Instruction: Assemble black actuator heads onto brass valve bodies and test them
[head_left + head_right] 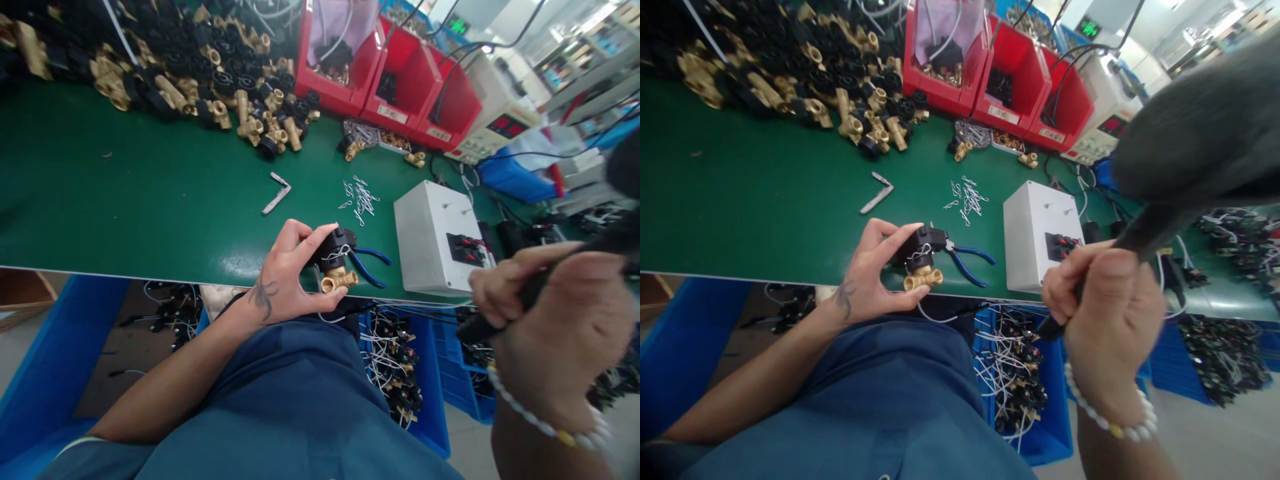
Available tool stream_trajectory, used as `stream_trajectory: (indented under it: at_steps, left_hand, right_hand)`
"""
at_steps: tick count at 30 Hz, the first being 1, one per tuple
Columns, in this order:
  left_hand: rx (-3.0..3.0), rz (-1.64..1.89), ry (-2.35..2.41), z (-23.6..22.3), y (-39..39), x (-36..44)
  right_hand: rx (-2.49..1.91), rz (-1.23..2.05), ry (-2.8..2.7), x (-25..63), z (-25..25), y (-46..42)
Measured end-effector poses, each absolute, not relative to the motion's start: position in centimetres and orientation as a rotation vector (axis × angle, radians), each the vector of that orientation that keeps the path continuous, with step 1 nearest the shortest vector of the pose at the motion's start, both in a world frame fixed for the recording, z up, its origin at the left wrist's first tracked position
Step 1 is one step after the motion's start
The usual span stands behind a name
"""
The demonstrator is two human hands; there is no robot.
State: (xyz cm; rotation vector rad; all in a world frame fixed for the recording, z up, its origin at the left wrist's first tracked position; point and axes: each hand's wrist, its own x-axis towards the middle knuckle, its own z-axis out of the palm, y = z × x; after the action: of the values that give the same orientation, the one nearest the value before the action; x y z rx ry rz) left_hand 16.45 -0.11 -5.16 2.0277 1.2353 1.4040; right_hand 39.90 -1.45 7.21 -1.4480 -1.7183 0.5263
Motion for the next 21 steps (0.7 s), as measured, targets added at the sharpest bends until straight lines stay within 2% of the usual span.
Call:
stream_trajectory:
  at_steps: [3,5,9,11,15,19,21]
  left_hand:
    - [2.012,1.359,1.244,-5.00,-0.15,16.39]
    - [1.993,1.392,1.237,-5.10,-0.16,16.47]
    - [1.996,1.441,1.222,-5.28,-0.14,16.66]
    - [1.996,1.412,1.212,-5.14,-0.14,16.62]
    - [1.965,1.381,1.187,-4.86,-0.21,16.49]
    - [1.972,1.425,1.181,-5.09,-0.21,16.68]
    - [1.974,1.448,1.178,-5.11,-0.16,16.75]
  right_hand:
    - [-1.669,0.770,-2.105,39.71,6.75,-1.38]
    - [-1.722,0.842,-2.161,39.92,6.88,-1.33]
    - [-1.466,0.619,-1.673,40.07,7.41,-1.45]
    - [-1.468,0.623,-1.743,39.87,7.28,-1.41]
    - [-1.722,0.831,-2.259,39.90,7.15,-1.10]
    - [-1.557,0.566,-1.803,39.93,7.37,-1.23]
    - [-1.499,0.548,-1.772,39.67,7.09,-1.28]
